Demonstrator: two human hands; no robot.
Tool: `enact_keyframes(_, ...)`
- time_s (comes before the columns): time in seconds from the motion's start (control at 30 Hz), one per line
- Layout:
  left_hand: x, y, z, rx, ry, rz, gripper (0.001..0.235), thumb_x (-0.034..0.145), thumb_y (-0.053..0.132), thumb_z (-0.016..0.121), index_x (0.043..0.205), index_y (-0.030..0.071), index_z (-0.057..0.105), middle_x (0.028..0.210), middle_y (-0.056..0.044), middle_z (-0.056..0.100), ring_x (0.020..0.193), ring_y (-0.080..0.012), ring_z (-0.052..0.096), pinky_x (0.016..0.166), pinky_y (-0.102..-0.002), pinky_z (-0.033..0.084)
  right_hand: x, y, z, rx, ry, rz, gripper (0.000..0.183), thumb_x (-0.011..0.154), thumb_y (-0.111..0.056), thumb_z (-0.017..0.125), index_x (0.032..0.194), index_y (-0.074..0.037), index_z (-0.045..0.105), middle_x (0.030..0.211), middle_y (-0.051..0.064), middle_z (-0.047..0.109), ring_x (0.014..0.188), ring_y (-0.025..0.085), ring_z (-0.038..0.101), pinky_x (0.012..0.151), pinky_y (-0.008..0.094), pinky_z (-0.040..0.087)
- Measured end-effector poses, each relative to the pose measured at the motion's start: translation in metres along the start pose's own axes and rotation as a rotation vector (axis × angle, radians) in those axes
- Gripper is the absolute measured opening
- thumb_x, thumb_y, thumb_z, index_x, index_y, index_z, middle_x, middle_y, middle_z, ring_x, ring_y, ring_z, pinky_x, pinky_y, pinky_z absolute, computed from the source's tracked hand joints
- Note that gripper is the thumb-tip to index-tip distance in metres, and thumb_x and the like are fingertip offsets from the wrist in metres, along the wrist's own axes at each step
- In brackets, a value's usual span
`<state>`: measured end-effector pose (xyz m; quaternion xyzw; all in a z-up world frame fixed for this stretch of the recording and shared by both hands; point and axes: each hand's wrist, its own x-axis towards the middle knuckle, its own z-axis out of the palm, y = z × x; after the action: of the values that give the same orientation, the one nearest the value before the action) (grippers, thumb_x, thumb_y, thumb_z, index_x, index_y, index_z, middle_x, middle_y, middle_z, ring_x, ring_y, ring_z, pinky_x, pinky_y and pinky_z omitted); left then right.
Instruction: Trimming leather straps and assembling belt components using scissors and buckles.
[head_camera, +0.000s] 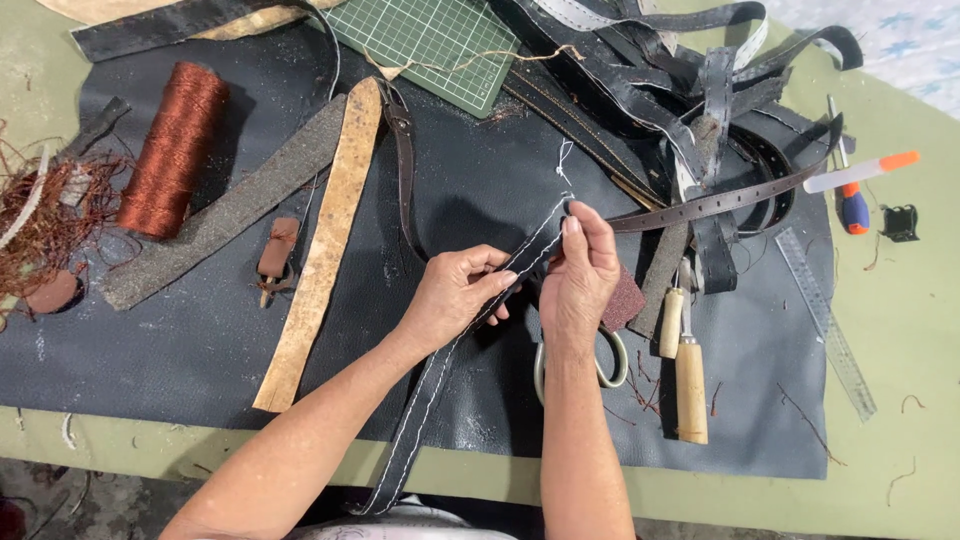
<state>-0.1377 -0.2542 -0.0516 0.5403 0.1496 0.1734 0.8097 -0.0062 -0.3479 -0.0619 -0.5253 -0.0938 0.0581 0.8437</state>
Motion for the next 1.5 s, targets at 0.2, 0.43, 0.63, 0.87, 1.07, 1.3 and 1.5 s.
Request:
enact_keyframes(0.2, 0.001, 0.005, 0.001, -0.001, 0.029, 0.045, 0.020, 0.093, 0.001, 0.070, 0.112, -0.005, 0.072, 0.082, -0.018, 0.072, 0.059, -0.0228, 0.074, 0.047, -0.031, 0.065, -0.011, -0.012, 0.014, -0.017, -0.101, 0.039, 0.029, 0.095, -0.001, 0.071, 0.124, -0.001, 0.070, 0.106, 0.012, 0.075, 0.098, 0.015, 0.072, 0.089, 0.029, 0.064)
enact_keyframes(0.43, 0.005, 0.002, -0.007, -0.008, 0.101, 0.100, 0.017, 0.096, 0.005, 0.070, 0.111, -0.002, 0.072, 0.082, -0.014, 0.071, 0.062, -0.0208, 0.074, 0.050, -0.030, 0.066, -0.020, -0.010, 0.023, -0.077, -0.183, 0.039, 0.039, 0.091, 0.001, 0.074, 0.129, 0.000, 0.068, 0.100, 0.005, 0.071, 0.096, 0.009, 0.063, 0.091, 0.024, 0.058)
enact_keyframes(0.63, 0.002, 0.007, -0.004, 0.014, 0.111, 0.113, 0.017, 0.096, 0.004, 0.069, 0.111, -0.001, 0.073, 0.082, -0.012, 0.070, 0.058, -0.0177, 0.072, 0.046, -0.027, 0.064, -0.027, -0.020, 0.033, -0.091, -0.266, 0.063, 0.055, 0.087, 0.002, 0.077, 0.140, -0.002, 0.062, 0.122, 0.005, 0.072, 0.108, 0.006, 0.062, 0.099, 0.023, 0.054)
enact_keyframes(0.87, 0.003, 0.009, -0.004, 0.026, 0.119, 0.135, 0.016, 0.096, 0.005, 0.069, 0.110, -0.001, 0.072, 0.081, -0.010, 0.068, 0.055, -0.0154, 0.070, 0.044, -0.025, 0.062, -0.022, -0.010, 0.023, -0.104, -0.271, 0.054, 0.054, 0.088, 0.002, 0.077, 0.139, -0.001, 0.062, 0.128, 0.006, 0.071, 0.112, 0.007, 0.061, 0.101, 0.023, 0.053)
enact_keyframes(1.07, 0.007, 0.048, -0.017, 0.494, 0.284, 0.389, 0.013, 0.099, 0.009, 0.070, 0.110, 0.007, 0.074, 0.086, -0.010, 0.068, 0.064, -0.0159, 0.065, 0.048, -0.026, 0.055, -0.022, -0.012, 0.024, -0.087, -0.247, 0.070, 0.048, 0.088, 0.002, 0.076, 0.135, 0.001, 0.065, 0.115, 0.007, 0.074, 0.103, 0.009, 0.066, 0.095, 0.023, 0.057)
enact_keyframes(1.3, 0.043, 0.048, -0.061, 1.089, 0.676, 0.385, 0.060, 0.088, 0.001, 0.078, 0.139, -0.008, 0.049, 0.103, -0.028, 0.064, 0.099, -0.0516, 0.063, 0.084, -0.060, 0.048, -0.026, -0.006, 0.026, -0.147, -0.274, 0.057, 0.046, 0.088, 0.005, 0.075, 0.133, 0.000, 0.067, 0.109, 0.009, 0.072, 0.098, 0.011, 0.066, 0.090, 0.027, 0.061)
enact_keyframes(1.5, 0.053, 0.035, -0.066, 0.325, 0.430, 0.331, 0.028, 0.090, -0.009, 0.059, 0.116, -0.002, 0.066, 0.097, -0.019, 0.072, 0.086, -0.0258, 0.074, 0.074, -0.035, 0.062, -0.032, -0.013, 0.035, -0.087, -0.293, 0.044, 0.046, 0.089, 0.002, 0.075, 0.134, 0.001, 0.065, 0.102, 0.004, 0.067, 0.093, 0.012, 0.066, 0.087, 0.032, 0.065)
